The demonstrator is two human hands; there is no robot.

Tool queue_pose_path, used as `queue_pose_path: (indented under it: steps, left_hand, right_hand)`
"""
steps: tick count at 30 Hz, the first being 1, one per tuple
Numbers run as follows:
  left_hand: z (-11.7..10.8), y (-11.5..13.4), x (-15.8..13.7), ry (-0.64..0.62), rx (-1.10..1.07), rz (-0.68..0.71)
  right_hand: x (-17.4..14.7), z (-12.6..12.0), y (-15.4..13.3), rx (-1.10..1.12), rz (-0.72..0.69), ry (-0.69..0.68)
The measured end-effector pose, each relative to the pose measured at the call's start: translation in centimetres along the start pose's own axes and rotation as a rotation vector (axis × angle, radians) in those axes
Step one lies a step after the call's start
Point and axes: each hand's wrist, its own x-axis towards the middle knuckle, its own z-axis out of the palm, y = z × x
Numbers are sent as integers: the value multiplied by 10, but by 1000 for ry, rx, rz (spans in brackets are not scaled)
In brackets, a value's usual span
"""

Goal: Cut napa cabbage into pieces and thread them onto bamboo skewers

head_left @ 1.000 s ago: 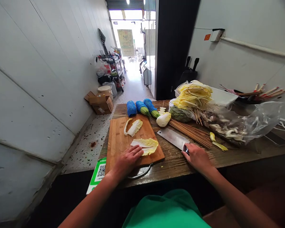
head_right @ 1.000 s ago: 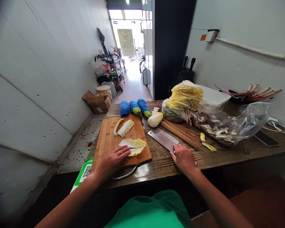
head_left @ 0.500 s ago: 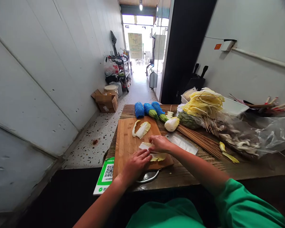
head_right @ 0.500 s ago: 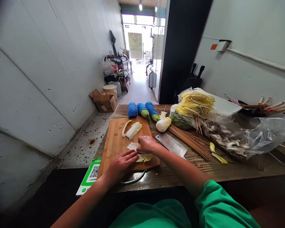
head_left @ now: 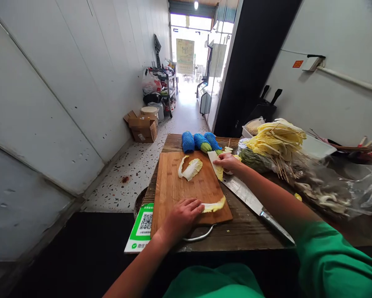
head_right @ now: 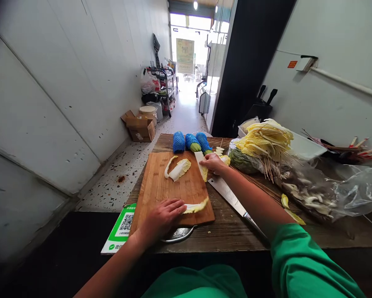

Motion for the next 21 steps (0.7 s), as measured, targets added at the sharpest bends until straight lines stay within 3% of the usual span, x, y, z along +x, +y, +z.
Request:
queue_pose_path:
  steps: [5, 12, 17, 21]
  left_hand:
    - [-7, 4, 2, 14, -15, -23]
    - [-7, 4, 4, 22, -42, -37]
    - [-4, 3, 2, 5, -26, -51]
    - [-2, 2, 0, -6, -29, -44]
  right_hand:
    - [5, -11, 3, -11, -53, 138]
    - [5, -7, -33, -250, -369, 279]
    - [15, 23, -75, -466, -704, 153]
    - [30, 59, -94, -586, -883, 52]
